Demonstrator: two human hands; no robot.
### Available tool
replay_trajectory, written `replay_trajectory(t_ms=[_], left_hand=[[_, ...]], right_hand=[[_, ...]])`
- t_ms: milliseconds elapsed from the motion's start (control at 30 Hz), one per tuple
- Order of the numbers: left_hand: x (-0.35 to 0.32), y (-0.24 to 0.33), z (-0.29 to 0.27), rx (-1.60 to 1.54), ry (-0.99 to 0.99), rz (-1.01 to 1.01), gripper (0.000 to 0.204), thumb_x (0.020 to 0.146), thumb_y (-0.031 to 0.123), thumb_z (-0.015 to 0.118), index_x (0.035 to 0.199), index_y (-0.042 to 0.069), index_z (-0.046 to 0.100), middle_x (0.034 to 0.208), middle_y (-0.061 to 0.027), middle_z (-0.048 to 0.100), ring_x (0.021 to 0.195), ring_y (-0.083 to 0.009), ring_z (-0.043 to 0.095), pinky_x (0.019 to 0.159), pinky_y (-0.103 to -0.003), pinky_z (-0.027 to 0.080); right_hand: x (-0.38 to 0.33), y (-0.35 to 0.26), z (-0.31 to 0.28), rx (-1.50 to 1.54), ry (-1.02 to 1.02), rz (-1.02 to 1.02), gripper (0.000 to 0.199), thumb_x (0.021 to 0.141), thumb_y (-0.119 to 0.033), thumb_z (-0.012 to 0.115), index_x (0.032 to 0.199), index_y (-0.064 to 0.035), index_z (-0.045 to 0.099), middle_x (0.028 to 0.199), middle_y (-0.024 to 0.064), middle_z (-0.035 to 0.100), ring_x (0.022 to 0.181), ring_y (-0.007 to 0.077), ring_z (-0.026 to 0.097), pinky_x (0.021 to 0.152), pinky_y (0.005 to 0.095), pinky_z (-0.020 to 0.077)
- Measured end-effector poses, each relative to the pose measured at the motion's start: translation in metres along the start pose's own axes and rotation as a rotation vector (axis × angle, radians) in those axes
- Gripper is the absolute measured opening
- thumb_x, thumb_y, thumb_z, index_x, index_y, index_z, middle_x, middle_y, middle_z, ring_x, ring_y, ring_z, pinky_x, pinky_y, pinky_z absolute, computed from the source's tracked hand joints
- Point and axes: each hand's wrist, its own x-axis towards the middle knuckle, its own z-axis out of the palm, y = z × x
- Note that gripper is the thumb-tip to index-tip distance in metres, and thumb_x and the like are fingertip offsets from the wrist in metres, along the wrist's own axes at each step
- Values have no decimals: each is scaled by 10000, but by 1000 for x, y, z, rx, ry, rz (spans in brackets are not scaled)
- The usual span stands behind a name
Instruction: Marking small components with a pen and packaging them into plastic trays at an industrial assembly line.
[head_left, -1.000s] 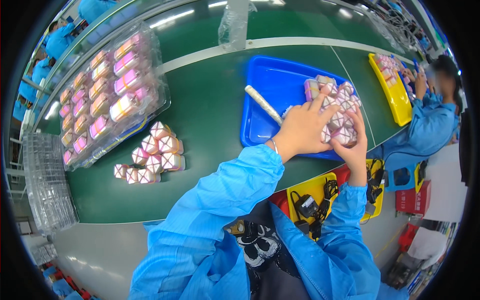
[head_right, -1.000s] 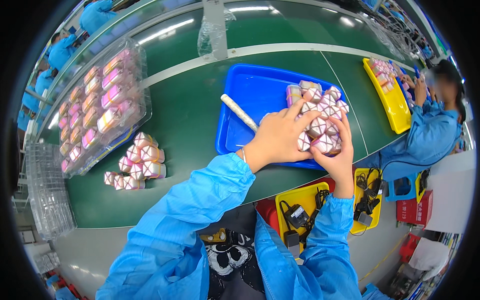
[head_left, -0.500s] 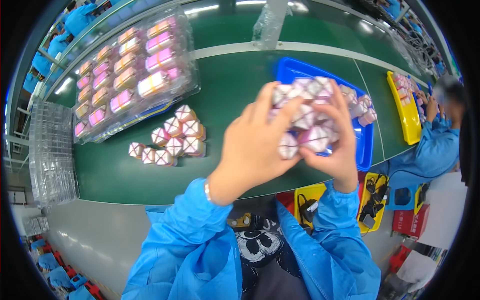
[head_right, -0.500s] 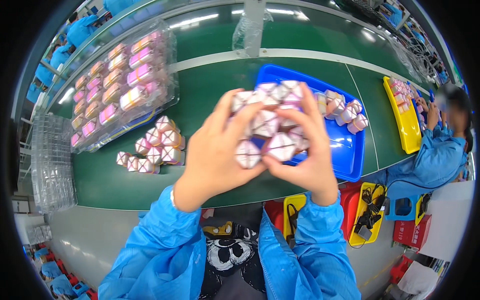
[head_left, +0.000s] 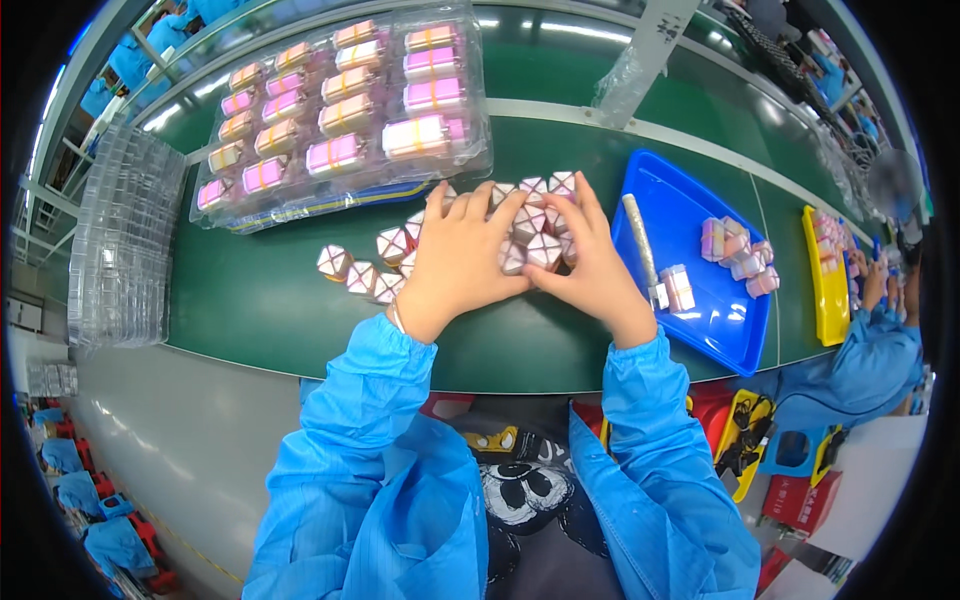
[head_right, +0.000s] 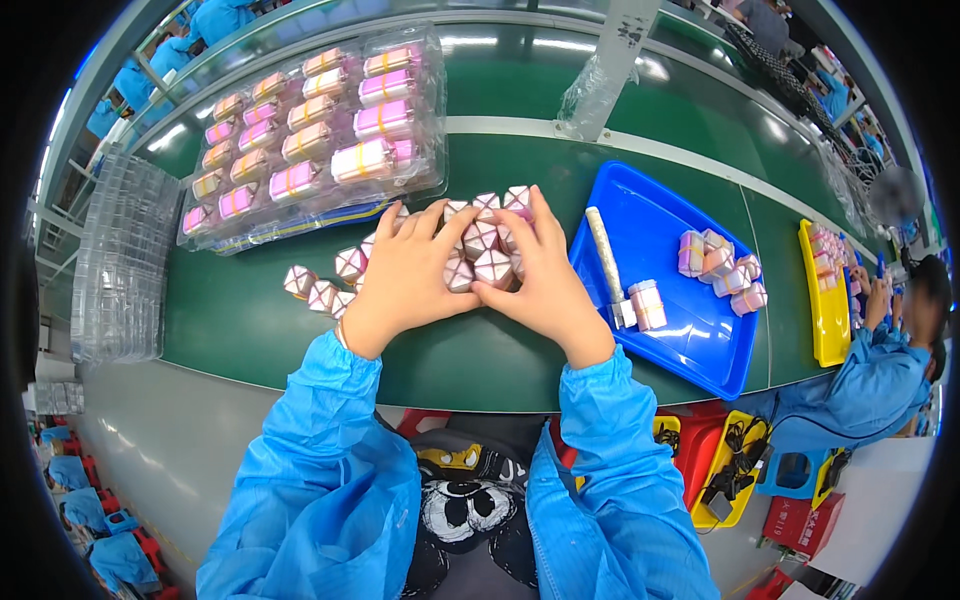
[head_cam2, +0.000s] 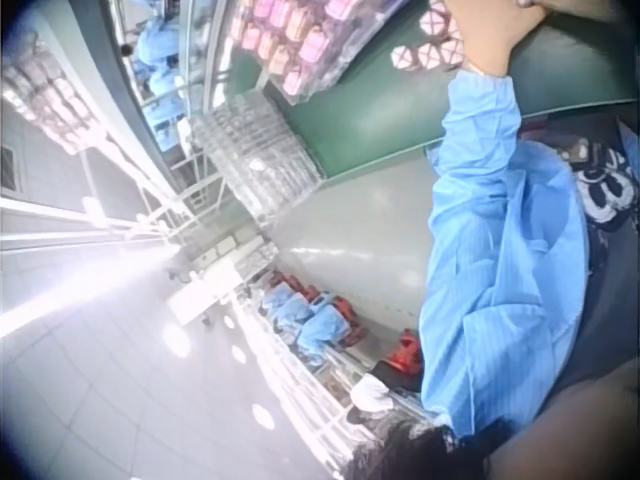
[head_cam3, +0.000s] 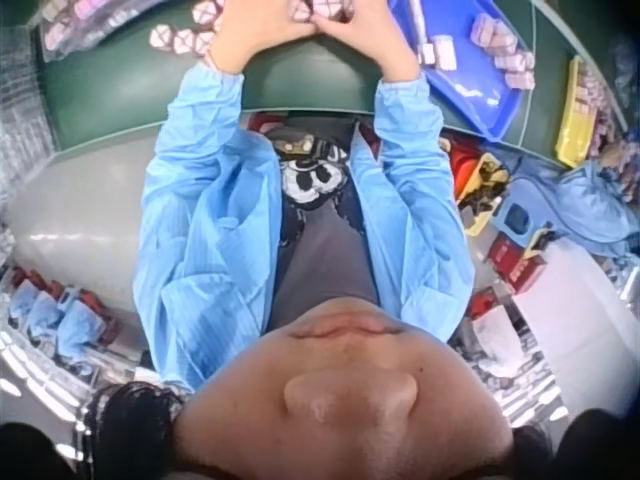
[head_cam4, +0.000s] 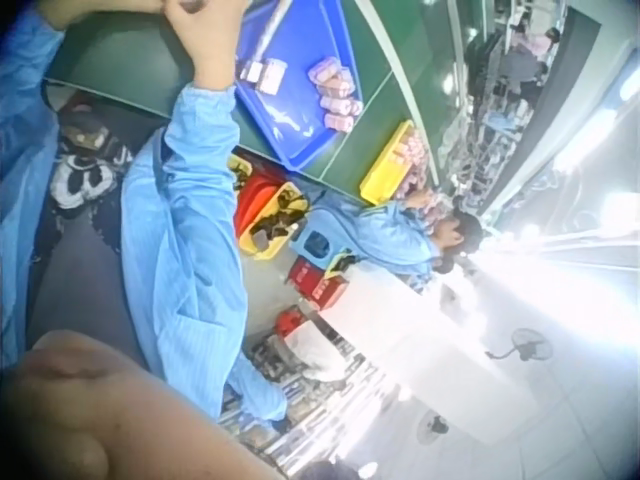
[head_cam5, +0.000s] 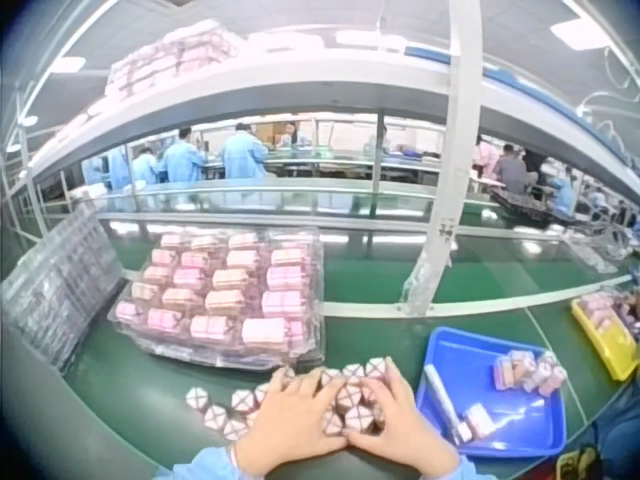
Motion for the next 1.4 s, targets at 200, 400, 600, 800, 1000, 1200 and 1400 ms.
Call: replay_trajectory(t_ms=[200,400,600,800,1000,1200,1400], left_hand=[[-6,-1,-9,44,-16,-11,944,636,520,796,1426,142,442,1388,-192,477,1277,-369,465,1108,-551,291],[-21,24,-37,25,64,-55,680,647,461,832,1188,123,599,1310,-124,502,1298,-348,419,1122,-541,265],[-41,33,-21,-13,158,-145,445,665,380,840,989,125,673,1267,-96,542,1312,-347,410,1122,-551,253],[-69,39,-24,-68,261,-62,423,601,352,875,922,151,689,1231,-37,576,1262,-320,455,1066,-510,304],[-92,48,-9,-473,171,-86,414,637,271,892,902,67,649,978,-91,682,898,-270,671,764,-358,525],[-95,53,15,-621,79,-279,418,639,291,908,850,56,635,816,-74,680,723,-240,679,645,-334,536],[-98,54,15,-607,133,-242,422,638,329,881,854,95,605,747,-53,616,674,-263,638,585,-360,500]], right_hand=[[-7,-23,-27,-327,43,-9,930,686,-424,833,1448,-81,425,1542,263,276,1403,477,286,1149,521,267],[-39,2,-76,-549,267,135,561,808,-281,742,1287,-39,575,1405,184,488,1274,390,449,1078,478,352],[-49,35,-73,-685,118,243,309,788,-251,745,1006,-38,694,1146,128,640,1100,329,544,950,450,423],[-48,51,-83,-283,427,328,148,856,-175,708,884,-36,663,950,97,661,865,264,608,792,360,465],[-32,-30,-68,493,505,-34,241,1008,-207,536,844,-32,558,749,67,588,705,130,512,674,295,438],[-27,-72,0,1093,244,-145,156,1000,-166,575,985,-15,540,647,32,519,559,86,477,495,260,376],[-36,-81,17,1168,40,-7,108,960,-88,634,990,-2,575,682,21,542,513,45,469,431,209,347]])
